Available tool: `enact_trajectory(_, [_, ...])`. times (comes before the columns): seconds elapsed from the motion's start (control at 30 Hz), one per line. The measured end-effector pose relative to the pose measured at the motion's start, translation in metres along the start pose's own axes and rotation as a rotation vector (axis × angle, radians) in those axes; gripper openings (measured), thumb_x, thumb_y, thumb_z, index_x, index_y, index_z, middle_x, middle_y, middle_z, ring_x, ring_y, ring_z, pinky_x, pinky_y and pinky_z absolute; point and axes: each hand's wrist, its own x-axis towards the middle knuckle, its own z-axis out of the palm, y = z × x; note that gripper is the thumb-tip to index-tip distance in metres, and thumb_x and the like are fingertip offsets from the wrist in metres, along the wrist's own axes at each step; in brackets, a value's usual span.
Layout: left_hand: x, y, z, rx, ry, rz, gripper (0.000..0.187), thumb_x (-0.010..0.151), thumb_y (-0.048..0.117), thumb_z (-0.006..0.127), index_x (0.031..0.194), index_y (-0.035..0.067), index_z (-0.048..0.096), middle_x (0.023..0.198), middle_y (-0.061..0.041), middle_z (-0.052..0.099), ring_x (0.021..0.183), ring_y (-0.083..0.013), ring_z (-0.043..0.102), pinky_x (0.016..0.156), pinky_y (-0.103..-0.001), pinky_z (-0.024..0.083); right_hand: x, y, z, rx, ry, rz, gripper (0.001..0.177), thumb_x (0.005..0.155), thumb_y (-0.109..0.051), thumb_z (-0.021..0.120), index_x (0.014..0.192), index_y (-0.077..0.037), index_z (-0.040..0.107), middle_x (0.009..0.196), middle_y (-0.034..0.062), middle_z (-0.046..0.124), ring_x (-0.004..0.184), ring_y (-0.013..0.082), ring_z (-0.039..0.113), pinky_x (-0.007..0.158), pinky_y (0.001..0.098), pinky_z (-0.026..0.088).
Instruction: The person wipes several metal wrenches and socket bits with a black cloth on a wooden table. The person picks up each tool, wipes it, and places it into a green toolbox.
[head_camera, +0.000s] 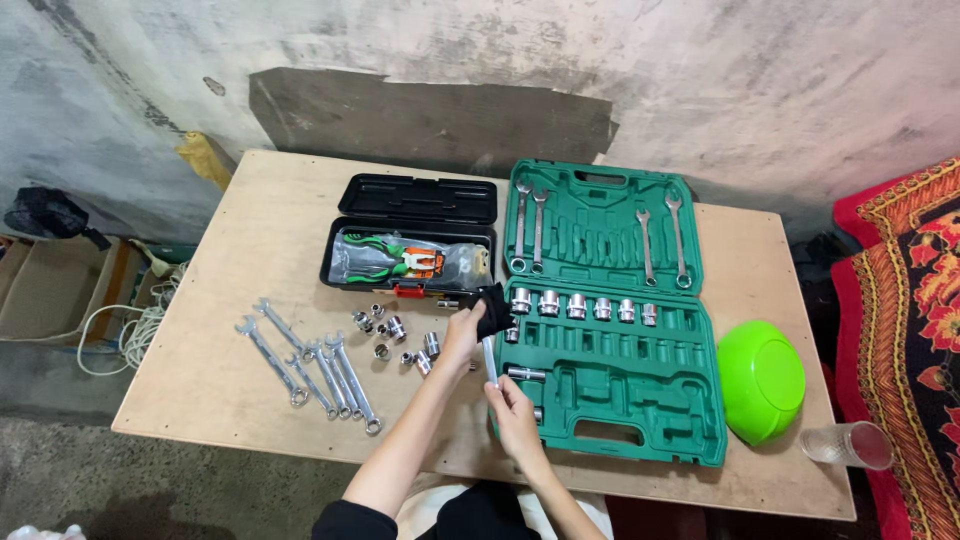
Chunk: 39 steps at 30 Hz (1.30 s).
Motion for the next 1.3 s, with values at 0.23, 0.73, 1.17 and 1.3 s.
enact_trajectory(0.23, [0.028,-0.013,-0.006,0.009,0.091,0.054,0.041,0.102,0.036,0.063,0.08,0.001,0.067,0.076,0.0,0.061,0.069,-0.0083,0.051,0.063,-0.027,0.042,-0.008,-0.002,-0.006,-0.015,-0.001,0.025,0.032,0.104,-0.025,0.057,0.077,-0.01,0.05,0.062,-0.0075,0.037,0.056,0.0028,0.033,0.049,0.0251,0.028])
enact_trajectory(0.73, [0.017,0.027,-0.018,-0.121,-0.23,-0.084,0.018,0.097,0.02,0.059,0.105,0.008,0.07,0.093,-0.001,0.069,0.085,-0.0111,0.065,0.079,-0.034,0.058,0.004,0.009,-0.036,0.152,-0.05,0.102,0.018,0.101,-0.025,0.055,0.1,-0.01,0.066,0.066,-0.0064,0.047,0.058,0.004,0.041,0.052,0.0234,0.032])
enact_trajectory(1.17, [0.024,0.001,0.015,-0.549,-0.084,-0.156,0.049,0.108,0.051,0.04,0.111,0.007,0.062,0.088,-0.008,0.068,0.075,-0.0217,0.067,0.065,-0.039,0.057,-0.006,0.0,-0.035,-0.119,0.145,-0.032,0.027,0.105,-0.026,0.052,0.097,-0.008,0.07,0.058,-0.0075,0.035,0.055,0.0035,0.031,0.049,0.0261,0.025])
enact_trajectory(1.3, [0.011,-0.004,0.028,-0.308,0.045,-0.169,0.053,0.104,0.054,0.043,0.115,0.007,0.064,0.091,-0.012,0.066,0.073,-0.0234,0.066,0.057,-0.037,0.049,-0.002,-0.001,-0.042,-0.084,0.147,-0.043,0.029,0.106,-0.027,0.052,0.097,-0.007,0.072,0.06,-0.0096,0.035,0.056,0.0022,0.031,0.05,0.0251,0.025])
